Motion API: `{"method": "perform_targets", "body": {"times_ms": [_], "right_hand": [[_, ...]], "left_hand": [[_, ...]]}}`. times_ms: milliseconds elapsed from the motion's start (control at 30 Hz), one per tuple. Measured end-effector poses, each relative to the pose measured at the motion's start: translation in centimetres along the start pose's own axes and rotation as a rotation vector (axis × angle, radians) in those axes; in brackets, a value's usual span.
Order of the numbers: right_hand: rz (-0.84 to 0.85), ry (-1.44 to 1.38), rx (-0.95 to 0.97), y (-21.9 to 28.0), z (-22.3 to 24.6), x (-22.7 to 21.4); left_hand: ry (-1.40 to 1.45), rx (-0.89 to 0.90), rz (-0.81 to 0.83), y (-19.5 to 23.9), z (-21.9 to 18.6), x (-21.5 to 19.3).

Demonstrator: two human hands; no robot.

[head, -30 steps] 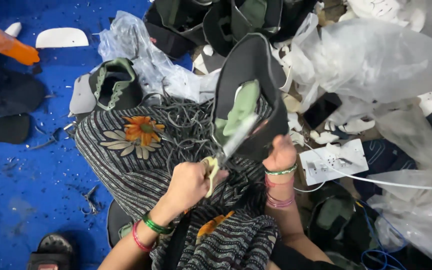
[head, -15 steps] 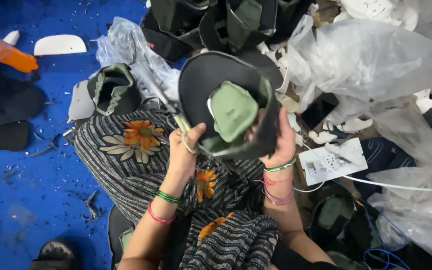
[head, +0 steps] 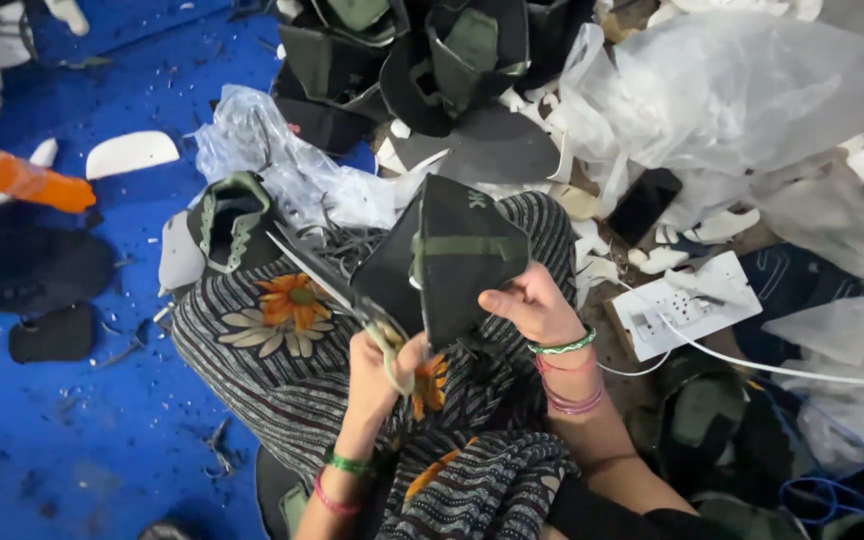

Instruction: The person sits on the floor and uses scissors to trim excess black foam and lining material from the edges of shoe uppers, rotating each upper to cut around the opening, then sets it aside and picks up the next one.

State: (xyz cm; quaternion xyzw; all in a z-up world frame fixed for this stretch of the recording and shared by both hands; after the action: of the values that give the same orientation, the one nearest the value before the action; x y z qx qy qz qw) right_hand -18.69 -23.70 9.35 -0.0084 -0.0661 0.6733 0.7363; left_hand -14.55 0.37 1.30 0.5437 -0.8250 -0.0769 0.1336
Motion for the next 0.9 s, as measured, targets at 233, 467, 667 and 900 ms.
{"method": "perform_targets", "body": {"times_ms": [233, 467, 667, 900], "right_hand": [[-0.192, -0.073, -0.095, -0.5, 2.4, -1.7], [0.107, -0.227, -0.189, -0.9, 5.8, 2.3], [0.068, -0.223, -0.169, -0.3, 3.3, 1.8], [-0.346, -0.624, -0.259, -0.7, -3.5, -6.8]], "left_hand": [[-0.112, -0.062, 0.028, 2.6, -8.8, 1.7], [-0.336, 0.076, 0.160, 2.9, -10.2, 3.4], [-0.318, 0.087, 0.065, 3.0, -9.7, 2.5], [-0.218, 0.118, 0.135, 3.8, -9.4, 0.0]]}}
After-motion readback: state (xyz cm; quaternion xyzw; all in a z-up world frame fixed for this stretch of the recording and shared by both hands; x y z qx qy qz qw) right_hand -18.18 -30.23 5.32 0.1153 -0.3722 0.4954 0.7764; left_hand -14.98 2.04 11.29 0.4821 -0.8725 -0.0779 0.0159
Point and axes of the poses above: each hand's wrist, its own y-axis away from the middle knuckle, its own x-axis out of the palm, z = x × y, the point moved 5 cm from there along -y, towards the middle knuckle, and after that the axes turned 10 degrees about -x, right-handed, at the moved point
